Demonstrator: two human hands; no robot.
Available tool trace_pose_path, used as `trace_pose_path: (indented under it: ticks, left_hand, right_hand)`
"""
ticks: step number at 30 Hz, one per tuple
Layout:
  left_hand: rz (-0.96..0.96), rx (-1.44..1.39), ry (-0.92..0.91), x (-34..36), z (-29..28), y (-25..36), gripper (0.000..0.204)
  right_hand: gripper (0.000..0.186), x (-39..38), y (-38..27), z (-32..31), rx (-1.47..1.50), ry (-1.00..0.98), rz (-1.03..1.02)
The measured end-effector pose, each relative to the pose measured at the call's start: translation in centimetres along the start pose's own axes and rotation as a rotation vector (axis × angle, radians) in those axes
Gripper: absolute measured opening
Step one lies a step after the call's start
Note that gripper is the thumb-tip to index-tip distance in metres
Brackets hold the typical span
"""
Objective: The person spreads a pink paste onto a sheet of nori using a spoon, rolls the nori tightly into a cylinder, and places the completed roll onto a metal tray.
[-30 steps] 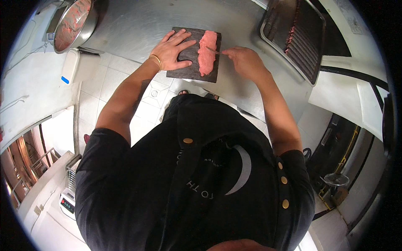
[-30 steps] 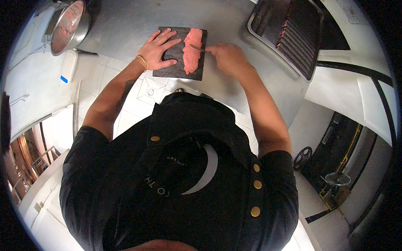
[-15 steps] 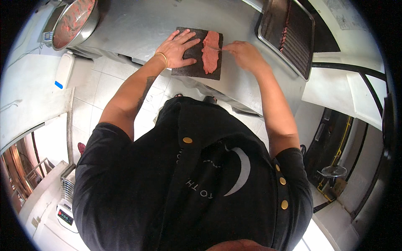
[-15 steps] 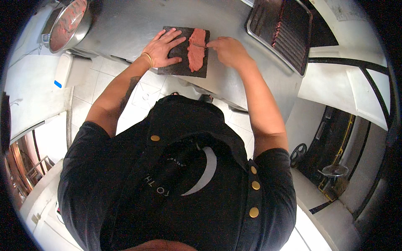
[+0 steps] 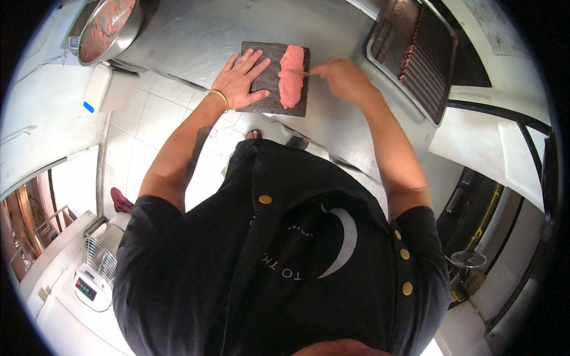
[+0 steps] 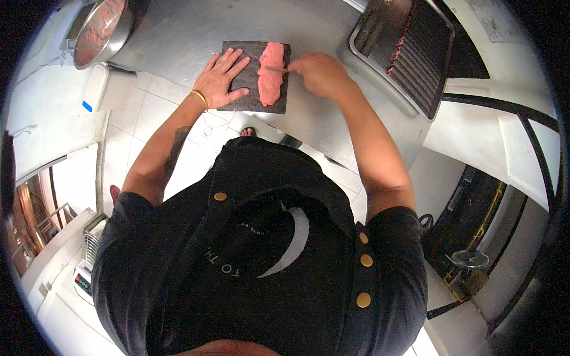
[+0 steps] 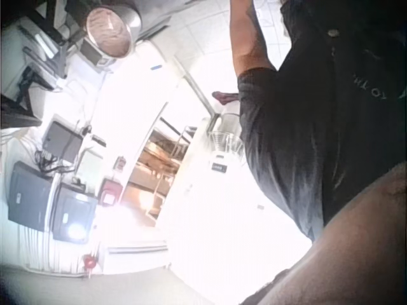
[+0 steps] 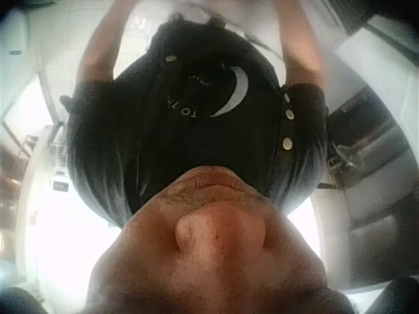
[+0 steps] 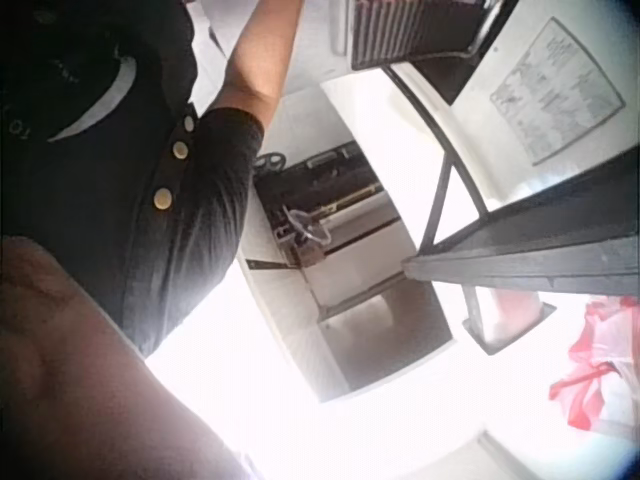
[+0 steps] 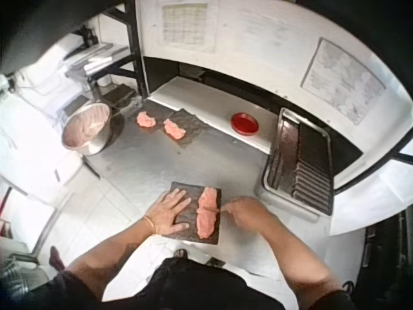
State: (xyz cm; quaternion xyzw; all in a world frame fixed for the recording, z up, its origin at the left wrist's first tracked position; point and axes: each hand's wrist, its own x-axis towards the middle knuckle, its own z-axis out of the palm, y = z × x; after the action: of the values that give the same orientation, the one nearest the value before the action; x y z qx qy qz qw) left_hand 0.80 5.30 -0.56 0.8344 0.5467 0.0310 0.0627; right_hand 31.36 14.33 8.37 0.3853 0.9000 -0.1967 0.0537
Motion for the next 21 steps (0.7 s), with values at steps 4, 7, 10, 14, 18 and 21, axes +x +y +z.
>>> trace_pose_path:
  ticks: [4,7,10,14,18,21]
  left_hand:
    - [-0.101,0.034,-0.061,-1.3,0.0,1.4,0.087]
    - [-0.129,0.052,-0.072,-1.3,0.3,1.6,0.088]
    - [-0.126,0.060,-0.069,-1.2,0.4,1.7,0.089]
    - [-0.117,0.072,-0.082,-1.0,-0.1,1.7,0.090]
    - [-0.116,0.054,-0.069,-1.0,0.1,1.6,0.090]
    - [-0.122,0.038,-0.052,-1.4,0.7,1.4,0.090]
  right_hand:
    - [0.038,-3.5,-0.7,1.8,-0.012,-0.210,-0.136]
    - [0.040,-4.4,-0.6,0.6,0.037,-0.170,-0.156]
    - [0.039,-0.2,1.3,-1.0,0.008,-0.054,-0.108]
    - [0.041,4.8,2.8,-1.6,0.003,-0.087,-0.068]
    - [0.040,2.1,2.6,1.3,-0.056,-0.114,-0.238]
    - [0.035,-3.0,0.4,2.2,-0.005,-0.221,-0.225]
